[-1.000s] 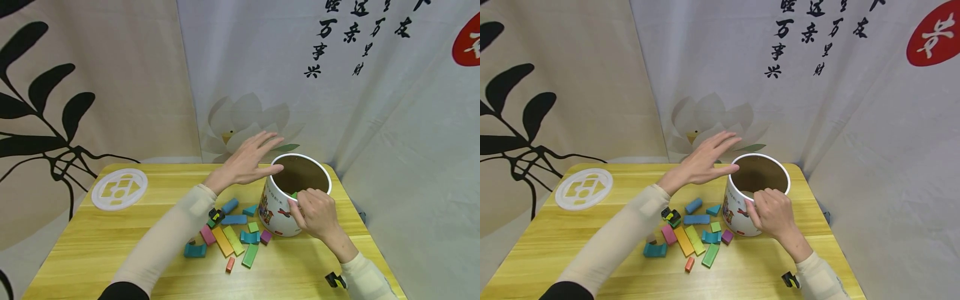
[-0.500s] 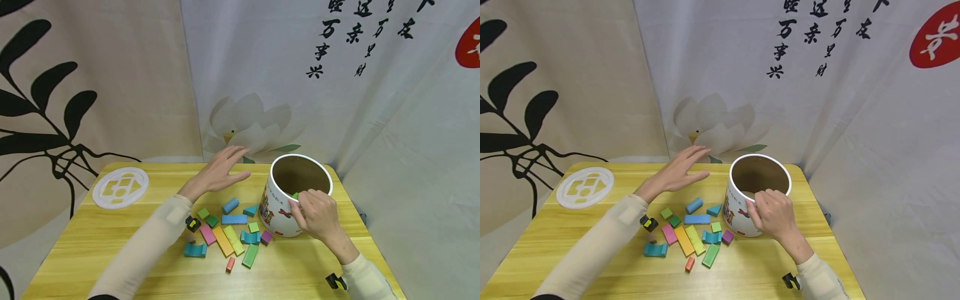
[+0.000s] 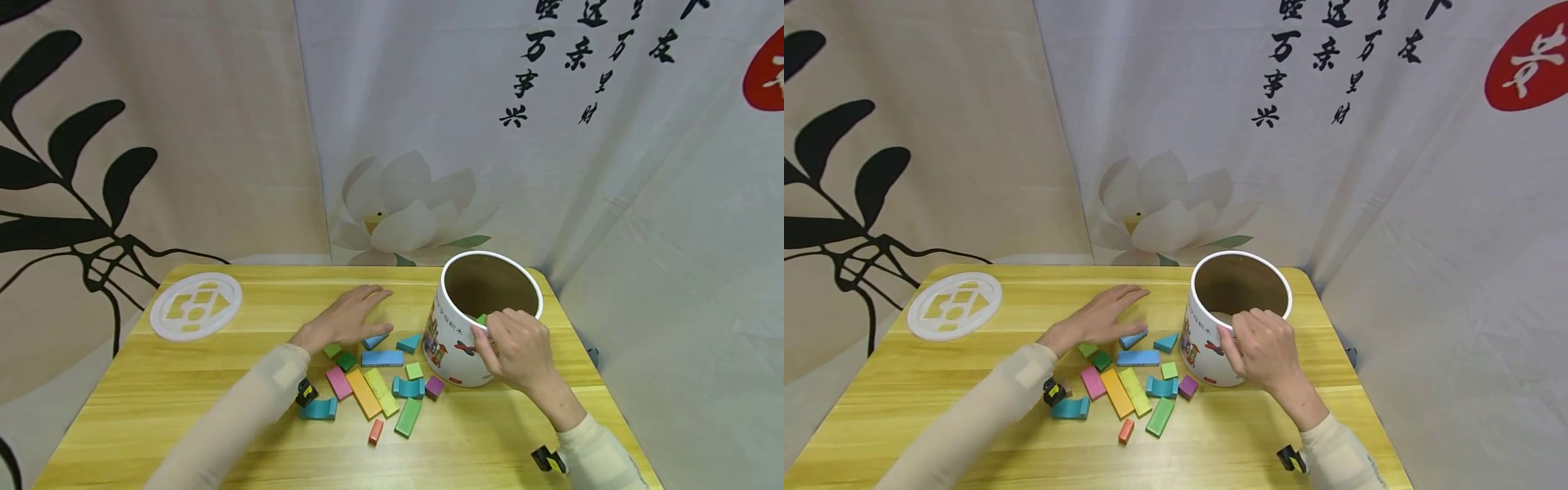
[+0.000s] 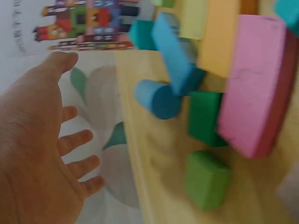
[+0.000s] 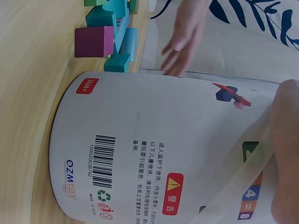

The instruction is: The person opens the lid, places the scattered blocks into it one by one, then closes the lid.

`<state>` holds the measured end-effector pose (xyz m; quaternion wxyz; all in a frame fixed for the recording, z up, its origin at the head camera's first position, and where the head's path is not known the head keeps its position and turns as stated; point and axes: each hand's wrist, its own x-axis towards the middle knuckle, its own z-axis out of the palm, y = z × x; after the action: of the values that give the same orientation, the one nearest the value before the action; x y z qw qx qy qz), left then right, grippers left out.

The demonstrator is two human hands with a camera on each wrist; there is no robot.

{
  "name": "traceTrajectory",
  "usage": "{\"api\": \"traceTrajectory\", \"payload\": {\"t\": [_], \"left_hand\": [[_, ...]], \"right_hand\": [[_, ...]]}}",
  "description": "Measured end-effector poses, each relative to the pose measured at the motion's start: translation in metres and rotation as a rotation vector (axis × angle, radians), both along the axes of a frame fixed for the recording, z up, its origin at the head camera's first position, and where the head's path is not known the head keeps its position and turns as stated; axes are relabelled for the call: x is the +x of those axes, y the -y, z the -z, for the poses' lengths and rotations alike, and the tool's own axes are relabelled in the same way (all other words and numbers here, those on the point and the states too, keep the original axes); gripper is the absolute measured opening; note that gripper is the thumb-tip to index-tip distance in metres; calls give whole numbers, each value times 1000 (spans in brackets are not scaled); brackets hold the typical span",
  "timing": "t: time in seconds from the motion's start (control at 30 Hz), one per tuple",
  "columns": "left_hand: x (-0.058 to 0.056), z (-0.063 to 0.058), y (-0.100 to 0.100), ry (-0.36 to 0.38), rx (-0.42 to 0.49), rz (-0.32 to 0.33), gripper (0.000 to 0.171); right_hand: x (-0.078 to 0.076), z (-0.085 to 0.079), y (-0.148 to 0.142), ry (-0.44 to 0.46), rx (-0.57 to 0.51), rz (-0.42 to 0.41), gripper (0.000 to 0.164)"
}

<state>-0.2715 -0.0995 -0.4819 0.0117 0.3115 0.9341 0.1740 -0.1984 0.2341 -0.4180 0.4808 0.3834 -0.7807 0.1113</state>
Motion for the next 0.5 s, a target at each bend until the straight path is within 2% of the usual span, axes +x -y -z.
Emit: {"api": "traceTrajectory", "payload": {"t": [0.2,0.5], "left_hand": [[6,16,-1,60,-42,1,77],[7,28,-5,45,-54,10,71]], "right_hand": [[-1,0,0,-3,-1,-1,43],[-1,0,-1,-1,5,4,42]]}}
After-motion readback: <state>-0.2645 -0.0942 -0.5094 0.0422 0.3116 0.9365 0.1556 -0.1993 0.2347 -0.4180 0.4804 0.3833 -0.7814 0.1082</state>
